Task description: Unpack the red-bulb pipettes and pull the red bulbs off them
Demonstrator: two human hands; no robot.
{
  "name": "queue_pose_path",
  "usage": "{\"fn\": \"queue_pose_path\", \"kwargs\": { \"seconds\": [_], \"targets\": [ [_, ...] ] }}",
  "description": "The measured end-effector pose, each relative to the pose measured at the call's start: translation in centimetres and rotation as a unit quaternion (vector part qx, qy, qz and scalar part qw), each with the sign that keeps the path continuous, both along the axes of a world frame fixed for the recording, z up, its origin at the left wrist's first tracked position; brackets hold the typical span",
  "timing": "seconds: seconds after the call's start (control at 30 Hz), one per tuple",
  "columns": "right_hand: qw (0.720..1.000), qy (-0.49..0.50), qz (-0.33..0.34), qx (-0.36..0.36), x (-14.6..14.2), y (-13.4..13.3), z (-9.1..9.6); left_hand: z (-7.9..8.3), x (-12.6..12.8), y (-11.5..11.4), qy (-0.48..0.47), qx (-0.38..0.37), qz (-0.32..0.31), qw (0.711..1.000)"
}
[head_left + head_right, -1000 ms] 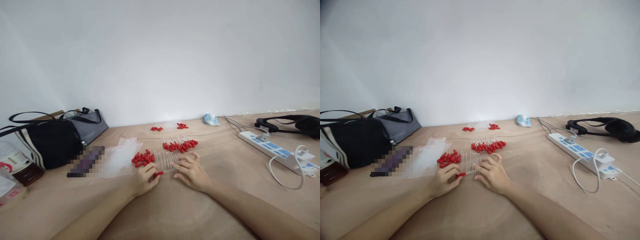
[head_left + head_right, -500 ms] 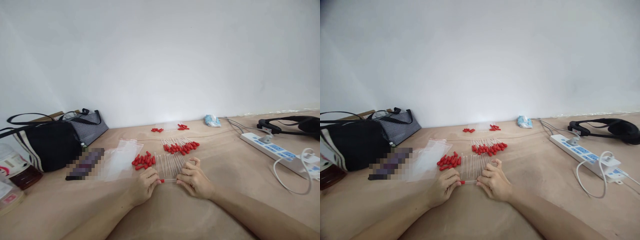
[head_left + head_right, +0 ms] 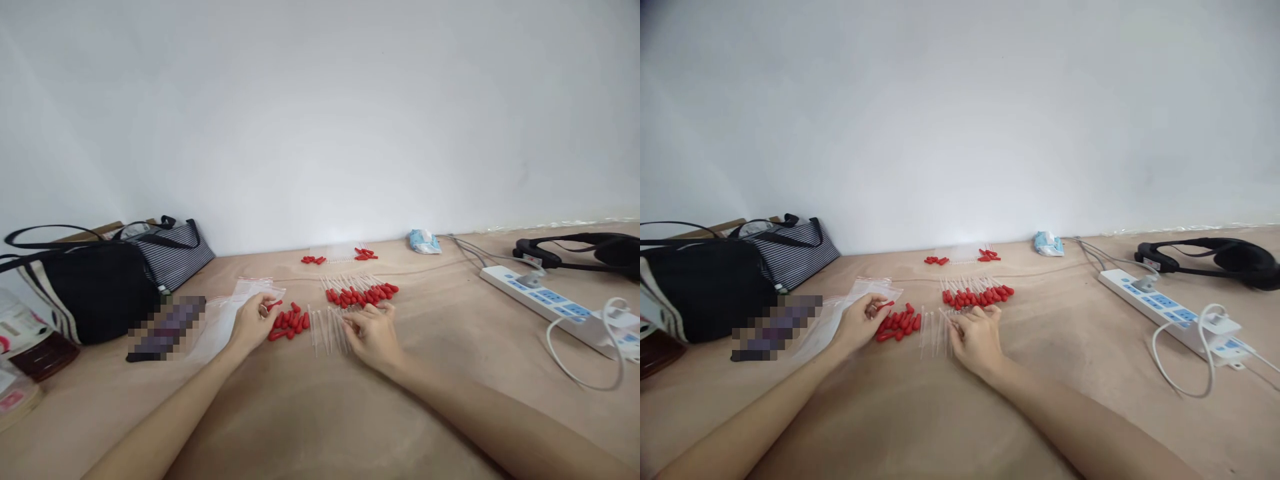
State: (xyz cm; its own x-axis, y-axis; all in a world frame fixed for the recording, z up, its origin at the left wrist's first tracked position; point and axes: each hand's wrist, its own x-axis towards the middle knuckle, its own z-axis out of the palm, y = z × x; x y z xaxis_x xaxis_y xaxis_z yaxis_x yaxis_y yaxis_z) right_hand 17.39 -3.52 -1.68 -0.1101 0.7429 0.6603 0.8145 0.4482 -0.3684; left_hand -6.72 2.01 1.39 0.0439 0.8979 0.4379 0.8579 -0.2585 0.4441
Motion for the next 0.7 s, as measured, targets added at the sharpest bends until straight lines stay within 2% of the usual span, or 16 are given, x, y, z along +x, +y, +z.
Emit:
{"fn": "queue_pose_path", "kwargs": {
  "seconds": [0.07,0.17,0.37,0.53,0.7],
  "targets": [
    [0.999,-0.023,-0.028,-0.02,-1.5,0.8,0.3,0.2,-0.2,1.4,0.031,-0.045,0.028,0.998],
    [0.996,-0.062,-0.045,-0.055,-3.2,1.4,0.4,0.2,-0.2,2.3,0.059,-0.077,0.023,0.995],
    [0.993,-0.082,-0.035,-0.078,-4.2,0.6,0.5,0.9,1.7,2.4,0.09,-0.056,0.01,0.994],
    [0.997,-0.043,0.004,-0.06,-2.4,-0.7,0.7,1.1,5.9,4.3,0.11,-0.135,-0.001,0.985],
    [0.999,-0.04,0.004,-0.017,1.4,-1.9,0.0,0.1,9.7,7.2,0.108,-0.216,0.037,0.97]
  ]
}}
